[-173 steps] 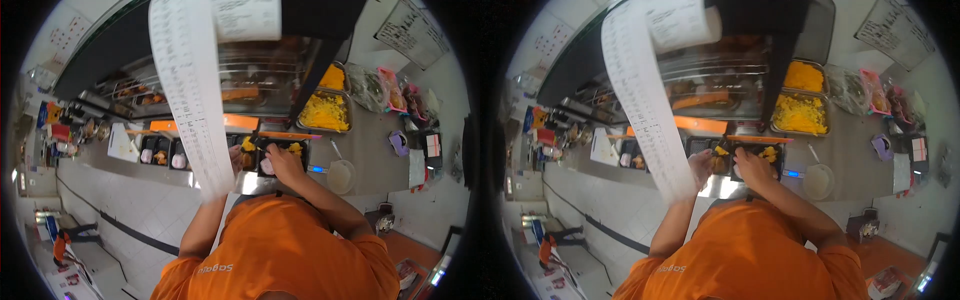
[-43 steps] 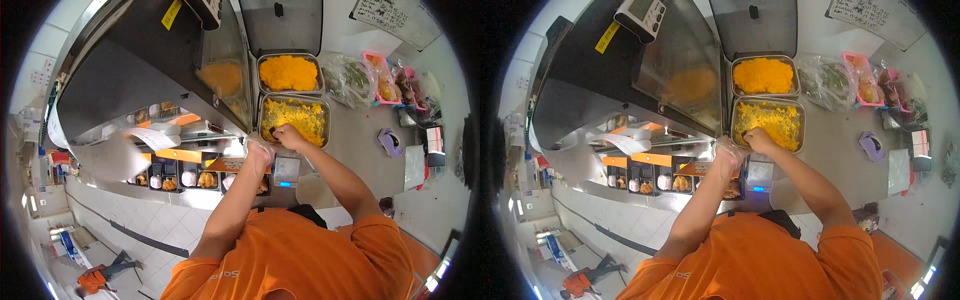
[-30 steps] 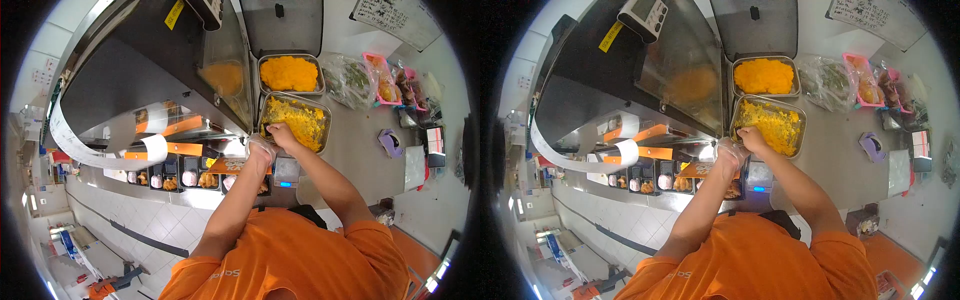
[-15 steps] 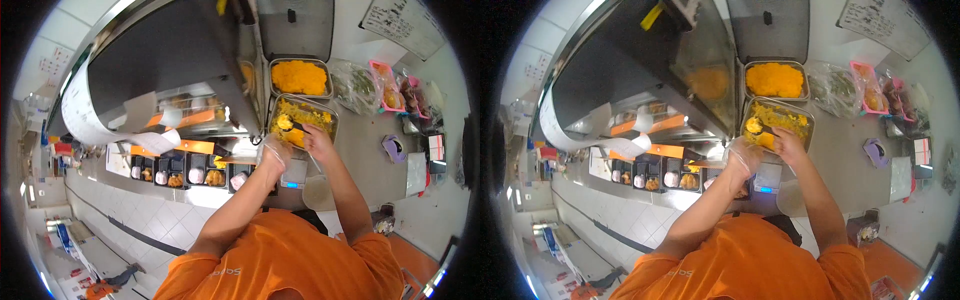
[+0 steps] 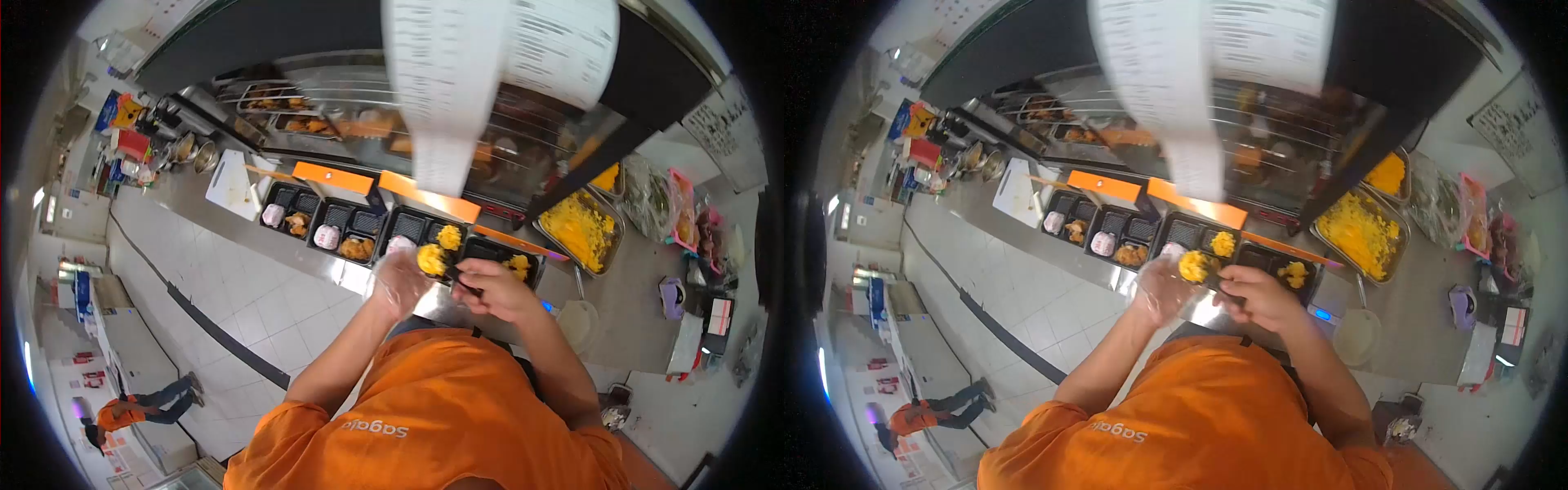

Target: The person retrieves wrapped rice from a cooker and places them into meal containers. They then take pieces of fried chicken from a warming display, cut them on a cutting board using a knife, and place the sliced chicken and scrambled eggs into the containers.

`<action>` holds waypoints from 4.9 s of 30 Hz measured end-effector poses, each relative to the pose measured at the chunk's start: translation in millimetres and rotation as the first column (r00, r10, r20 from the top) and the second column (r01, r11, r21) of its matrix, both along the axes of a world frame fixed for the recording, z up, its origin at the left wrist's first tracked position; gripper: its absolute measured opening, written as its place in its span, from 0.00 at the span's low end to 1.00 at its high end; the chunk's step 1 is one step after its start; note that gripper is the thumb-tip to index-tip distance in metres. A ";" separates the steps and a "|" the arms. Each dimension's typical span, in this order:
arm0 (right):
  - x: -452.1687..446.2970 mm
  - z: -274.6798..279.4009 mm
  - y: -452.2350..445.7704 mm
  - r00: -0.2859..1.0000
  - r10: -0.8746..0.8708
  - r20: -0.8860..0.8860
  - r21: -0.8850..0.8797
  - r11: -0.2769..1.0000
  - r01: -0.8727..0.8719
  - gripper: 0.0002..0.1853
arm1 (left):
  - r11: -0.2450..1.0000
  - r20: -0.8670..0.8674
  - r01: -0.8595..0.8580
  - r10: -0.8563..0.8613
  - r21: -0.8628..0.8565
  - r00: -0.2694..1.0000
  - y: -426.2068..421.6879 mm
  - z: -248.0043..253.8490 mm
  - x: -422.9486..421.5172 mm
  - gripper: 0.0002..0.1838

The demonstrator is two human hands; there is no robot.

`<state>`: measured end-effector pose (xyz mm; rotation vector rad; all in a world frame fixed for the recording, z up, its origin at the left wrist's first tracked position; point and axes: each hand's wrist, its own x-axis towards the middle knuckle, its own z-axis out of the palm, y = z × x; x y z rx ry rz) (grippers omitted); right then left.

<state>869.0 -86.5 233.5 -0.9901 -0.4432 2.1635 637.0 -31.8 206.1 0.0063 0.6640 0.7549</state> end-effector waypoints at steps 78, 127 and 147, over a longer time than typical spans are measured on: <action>280.2 -79.0 66.5 -0.168 -0.272 0.947 -0.066 0.348 -0.935 0.10 | 0.976 -0.236 0.198 -0.172 0.092 0.956 -82.9 -235.5 441.3 0.11; 322.8 -121.2 67.5 0.875 -0.197 0.443 0.077 0.980 0.182 0.06 | 0.893 -0.658 0.450 -0.356 -0.028 0.664 -59.2 -112.6 395.0 0.17; -113.6 -68.3 60.7 0.997 -0.053 0.051 -0.034 0.998 0.055 0.06 | 0.950 -0.181 -0.310 0.309 0.026 0.934 22.1 -71.5 -146.4 0.16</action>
